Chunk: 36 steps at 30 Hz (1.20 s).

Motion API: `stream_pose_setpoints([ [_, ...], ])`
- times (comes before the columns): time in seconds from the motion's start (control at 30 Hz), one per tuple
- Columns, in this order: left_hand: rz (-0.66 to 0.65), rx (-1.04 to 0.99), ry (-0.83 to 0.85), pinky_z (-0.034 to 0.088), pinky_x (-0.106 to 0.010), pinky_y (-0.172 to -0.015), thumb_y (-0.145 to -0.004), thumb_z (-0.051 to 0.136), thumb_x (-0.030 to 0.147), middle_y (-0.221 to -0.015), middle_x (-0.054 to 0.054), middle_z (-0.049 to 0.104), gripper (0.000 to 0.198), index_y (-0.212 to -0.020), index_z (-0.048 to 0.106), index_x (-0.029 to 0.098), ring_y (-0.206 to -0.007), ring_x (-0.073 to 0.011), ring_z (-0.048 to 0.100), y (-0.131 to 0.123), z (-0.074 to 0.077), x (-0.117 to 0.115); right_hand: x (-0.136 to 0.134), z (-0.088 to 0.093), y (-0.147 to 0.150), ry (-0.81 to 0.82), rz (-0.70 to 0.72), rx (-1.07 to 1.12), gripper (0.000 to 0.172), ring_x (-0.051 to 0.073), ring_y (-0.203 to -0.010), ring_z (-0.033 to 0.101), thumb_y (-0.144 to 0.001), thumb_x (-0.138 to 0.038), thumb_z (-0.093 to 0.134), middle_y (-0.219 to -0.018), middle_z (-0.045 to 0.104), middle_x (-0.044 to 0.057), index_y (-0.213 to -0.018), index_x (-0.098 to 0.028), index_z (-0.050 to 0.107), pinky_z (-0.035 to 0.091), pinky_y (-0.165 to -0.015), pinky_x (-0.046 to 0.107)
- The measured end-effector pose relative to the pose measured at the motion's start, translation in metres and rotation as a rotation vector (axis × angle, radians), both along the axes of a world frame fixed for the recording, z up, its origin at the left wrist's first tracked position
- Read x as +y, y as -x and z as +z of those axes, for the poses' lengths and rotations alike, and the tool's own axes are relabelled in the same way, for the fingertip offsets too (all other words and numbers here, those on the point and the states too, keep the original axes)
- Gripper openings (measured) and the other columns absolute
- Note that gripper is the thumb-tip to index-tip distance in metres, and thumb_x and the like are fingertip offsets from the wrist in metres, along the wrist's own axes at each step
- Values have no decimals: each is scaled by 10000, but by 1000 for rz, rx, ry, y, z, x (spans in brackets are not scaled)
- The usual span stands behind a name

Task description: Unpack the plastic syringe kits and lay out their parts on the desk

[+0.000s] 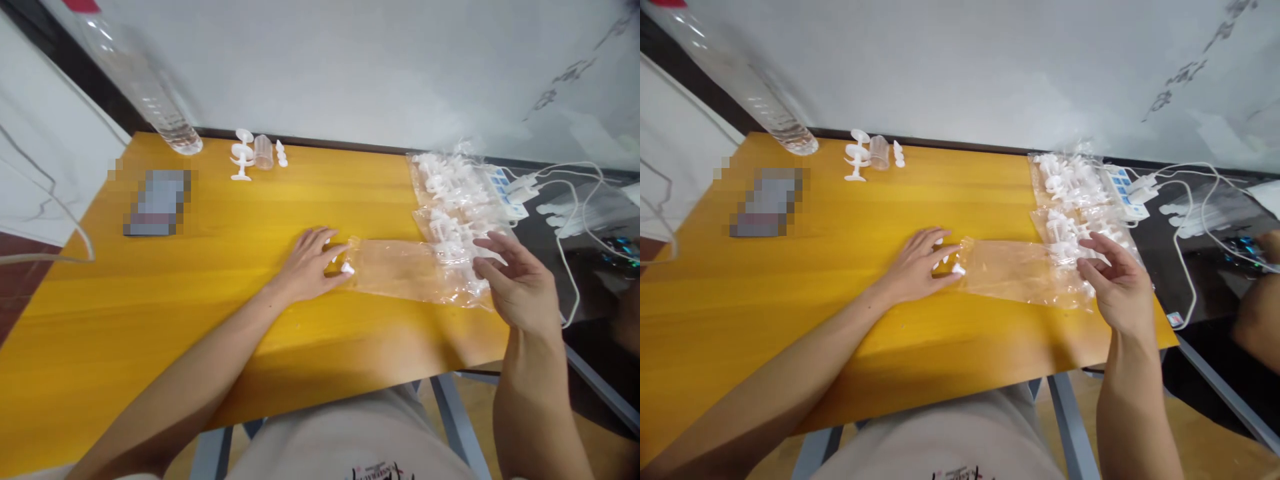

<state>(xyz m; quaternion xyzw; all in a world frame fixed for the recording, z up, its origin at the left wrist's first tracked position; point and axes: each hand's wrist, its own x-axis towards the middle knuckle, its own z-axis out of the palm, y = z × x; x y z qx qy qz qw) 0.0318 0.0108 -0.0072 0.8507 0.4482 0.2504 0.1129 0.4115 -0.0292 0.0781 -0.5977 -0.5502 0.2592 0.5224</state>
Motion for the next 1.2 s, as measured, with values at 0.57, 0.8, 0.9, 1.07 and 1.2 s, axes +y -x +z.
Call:
stream_pose_setpoints([
  [0.57, -64, 71, -63, 375, -609, -1237, -1003, 626, 471, -1504, -144, 580, 430, -1375, 702, 268, -1481, -365, 453, -25, -4, -2, -89, -49, -144, 593, -575, -223, 319, 239, -735, 718, -618, -256, 807, -873, 757, 122, -909, -323, 697, 512, -667, 378],
  [0.8, -69, 16, -81, 424, -591, -1216, -1011, 616, 424, -1465, -173, 585, 384, -1314, 732, 218, -1461, -372, 467, -19, -11, 0, -52, -79, -149, 402, -752, -521, 251, 261, -720, 716, -664, -238, 763, -748, 707, 46, -888, -264, 652, 547, -736, 383],
  [0.9, -66, 5, -39, 409, -601, -1225, -1008, 619, 437, -1489, -167, 565, 413, -1355, 702, 230, -1482, -373, 446, -19, -11, 1, -37, -79, -141, 340, -750, -467, 265, 266, -708, 701, -621, -188, 763, -728, 684, 45, -790, -296, 590, 550, -759, 410],
  [1.07, -56, -25, 42, 408, -601, -1221, -989, 648, 436, -1558, -173, 501, 522, -1478, 594, 260, -1510, -368, 423, -19, -6, 2, -44, -60, -137, 341, -685, -641, 280, 353, -852, 722, -636, -257, 792, -821, 712, 105, -740, -342, 547, 543, -853, 508],
  [1.2, -45, -53, 137, 392, -543, -1250, -946, 706, 459, -1655, -135, 413, 646, -1543, 511, 303, -1553, -341, 383, -2, 11, 0, -57, -22, -102, 230, -742, -817, 201, 407, -1018, 713, -679, -273, 778, -952, 731, 174, -804, -323, 629, 533, -887, 565],
])
